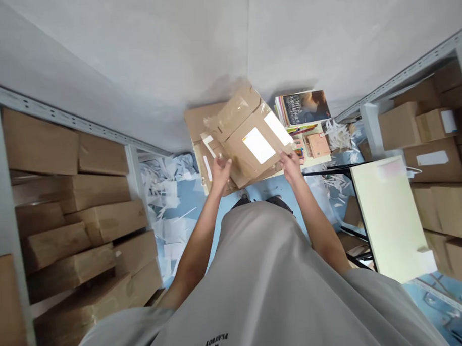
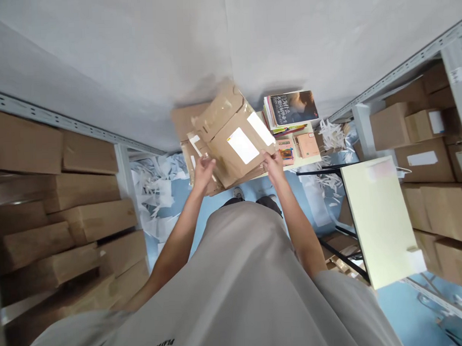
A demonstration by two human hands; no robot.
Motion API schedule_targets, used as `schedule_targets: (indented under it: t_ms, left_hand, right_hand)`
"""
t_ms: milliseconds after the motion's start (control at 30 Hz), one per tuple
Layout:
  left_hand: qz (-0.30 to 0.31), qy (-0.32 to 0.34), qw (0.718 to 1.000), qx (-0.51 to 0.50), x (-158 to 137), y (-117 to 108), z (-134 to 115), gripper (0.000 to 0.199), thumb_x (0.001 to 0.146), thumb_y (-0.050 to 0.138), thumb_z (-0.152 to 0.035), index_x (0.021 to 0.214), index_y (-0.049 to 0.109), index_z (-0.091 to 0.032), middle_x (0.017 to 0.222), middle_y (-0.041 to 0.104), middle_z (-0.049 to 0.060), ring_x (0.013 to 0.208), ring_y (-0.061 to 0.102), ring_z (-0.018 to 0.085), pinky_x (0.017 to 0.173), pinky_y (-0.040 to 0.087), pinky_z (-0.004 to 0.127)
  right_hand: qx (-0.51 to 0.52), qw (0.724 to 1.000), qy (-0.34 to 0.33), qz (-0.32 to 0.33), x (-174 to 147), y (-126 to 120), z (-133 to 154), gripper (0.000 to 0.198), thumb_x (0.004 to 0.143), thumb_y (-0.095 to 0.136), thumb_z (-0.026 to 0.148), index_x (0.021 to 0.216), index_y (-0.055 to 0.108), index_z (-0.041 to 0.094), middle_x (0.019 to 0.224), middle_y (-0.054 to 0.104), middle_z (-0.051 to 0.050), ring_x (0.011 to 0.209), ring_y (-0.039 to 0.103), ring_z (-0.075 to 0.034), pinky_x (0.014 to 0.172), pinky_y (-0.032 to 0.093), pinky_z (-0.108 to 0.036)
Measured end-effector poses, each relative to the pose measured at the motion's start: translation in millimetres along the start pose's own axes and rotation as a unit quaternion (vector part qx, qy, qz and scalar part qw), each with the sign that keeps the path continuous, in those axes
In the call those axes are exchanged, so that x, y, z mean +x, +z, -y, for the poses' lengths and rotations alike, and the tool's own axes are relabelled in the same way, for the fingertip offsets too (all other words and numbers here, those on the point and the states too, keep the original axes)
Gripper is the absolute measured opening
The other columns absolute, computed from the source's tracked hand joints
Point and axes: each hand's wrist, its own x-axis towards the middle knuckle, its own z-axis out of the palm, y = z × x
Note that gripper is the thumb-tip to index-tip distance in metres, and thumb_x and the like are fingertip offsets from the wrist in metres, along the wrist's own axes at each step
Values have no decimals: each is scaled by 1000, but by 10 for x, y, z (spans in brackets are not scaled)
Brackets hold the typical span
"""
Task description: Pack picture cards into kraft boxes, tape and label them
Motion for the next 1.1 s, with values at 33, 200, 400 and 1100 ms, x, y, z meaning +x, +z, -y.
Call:
schedule_targets:
  t_ms: [33, 200, 400, 1100]
  left_hand:
    - [-53, 10, 998, 17, 105, -27, -115, 73, 99, 90, -63, 151, 64, -20, 159, 73, 26, 154, 73, 38, 137, 55, 61]
    - [-26, 170, 982, 73, 601, 158, -860, 85, 101, 91, -69, 167, 61, -25, 184, 56, 20, 180, 47, 37, 151, 38, 54]
    - [219, 206, 953, 48, 580, 1206, -1333, 88, 96, 96, -72, 165, 66, -27, 172, 70, 18, 169, 61, 41, 148, 42, 65]
    - [500, 154, 843, 128, -1293, 4727, -1050, 40, 85, 95, -48, 107, 71, -24, 115, 86, 10, 118, 85, 29, 118, 68, 46]
  right_hand:
    - [-8, 1000, -29, 0, -19, -126, 86, 57, 84, 91, 68, 123, 70, 32, 135, 88, -6, 128, 82, -28, 100, 73, -41]
    - [29, 991, -114, -62, -276, -1003, 372, 75, 79, 96, 79, 134, 76, 32, 140, 88, -8, 136, 81, -34, 106, 74, -48]
    - [61, 968, -147, -192, -970, -1889, 276, 85, 72, 102, 86, 132, 82, 31, 139, 90, -9, 136, 83, -37, 110, 73, -50]
    - [110, 900, -200, -372, -2054, -5029, -705, 60, 77, 105, 82, 97, 87, 29, 115, 91, -8, 122, 83, -39, 121, 63, -62]
